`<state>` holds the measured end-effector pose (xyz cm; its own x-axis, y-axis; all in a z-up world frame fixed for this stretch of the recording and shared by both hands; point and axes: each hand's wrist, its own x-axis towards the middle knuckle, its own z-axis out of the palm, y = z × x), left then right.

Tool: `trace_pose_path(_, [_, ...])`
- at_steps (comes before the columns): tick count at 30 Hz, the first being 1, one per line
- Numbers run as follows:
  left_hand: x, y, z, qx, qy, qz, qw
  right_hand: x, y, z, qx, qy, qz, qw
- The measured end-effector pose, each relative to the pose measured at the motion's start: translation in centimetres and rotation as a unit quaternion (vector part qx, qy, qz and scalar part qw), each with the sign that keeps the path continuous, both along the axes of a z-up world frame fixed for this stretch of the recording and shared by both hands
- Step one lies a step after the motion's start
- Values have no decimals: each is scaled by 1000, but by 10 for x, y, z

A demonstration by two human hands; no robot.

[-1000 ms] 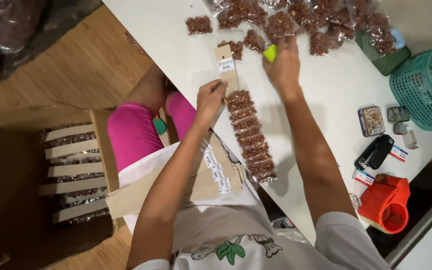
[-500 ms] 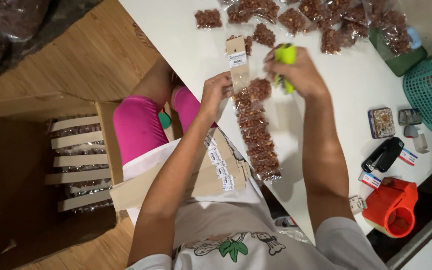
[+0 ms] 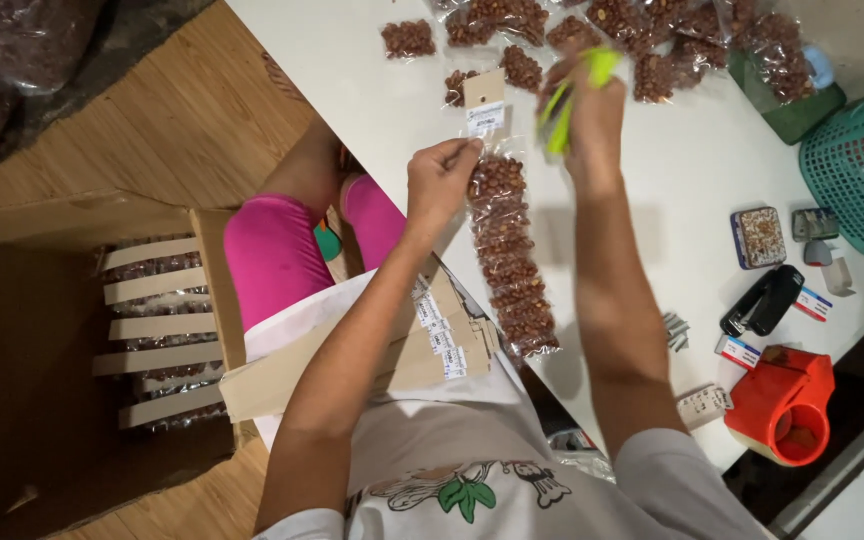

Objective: The person seals small plastic bags containing brown food items using a handheld green heat sealer. They place each sealed bag onto a cardboard backing with a label and then drop the finished unit into a cardboard box.

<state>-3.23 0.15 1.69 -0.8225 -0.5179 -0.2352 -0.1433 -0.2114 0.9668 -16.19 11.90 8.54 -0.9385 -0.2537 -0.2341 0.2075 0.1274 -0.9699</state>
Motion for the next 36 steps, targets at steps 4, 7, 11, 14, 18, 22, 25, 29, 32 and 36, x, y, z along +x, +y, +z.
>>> trace_pose_path(4, [1,13,9,-68,80,-13,994,3,-20,3,-63,15,-91,994])
trace_pose_path(7, [4,18,20,-142,90,-20,986,14,-31,1,-50,81,-113,989])
trace_pose_path(11, [6,22,26,-192,75,-18,978,10,-37,-8,-46,121,-105,986])
trace_pose_path(14, [5,28,19,-293,100,-24,951,-15,-31,-40,-45,120,-138,982])
trace_pose_path(18, [36,38,35,-130,118,-13,984,-37,15,-74,-86,142,-143,976])
trace_pose_path(22, [100,23,116,-2,214,36,976,37,100,19,60,387,-115,913])
trace_pose_path(25, [181,-23,155,-183,172,95,963,15,194,-11,-26,204,-35,978])
trace_pose_path(29, [286,-103,134,-369,47,338,864,39,187,-13,-38,162,-57,984])
trace_pose_path(32, [337,-138,127,-348,181,441,807,49,186,-51,-30,93,-107,989])
trace_pose_path(36, [375,-181,41,-501,-7,313,807,34,209,-136,228,110,-29,967])
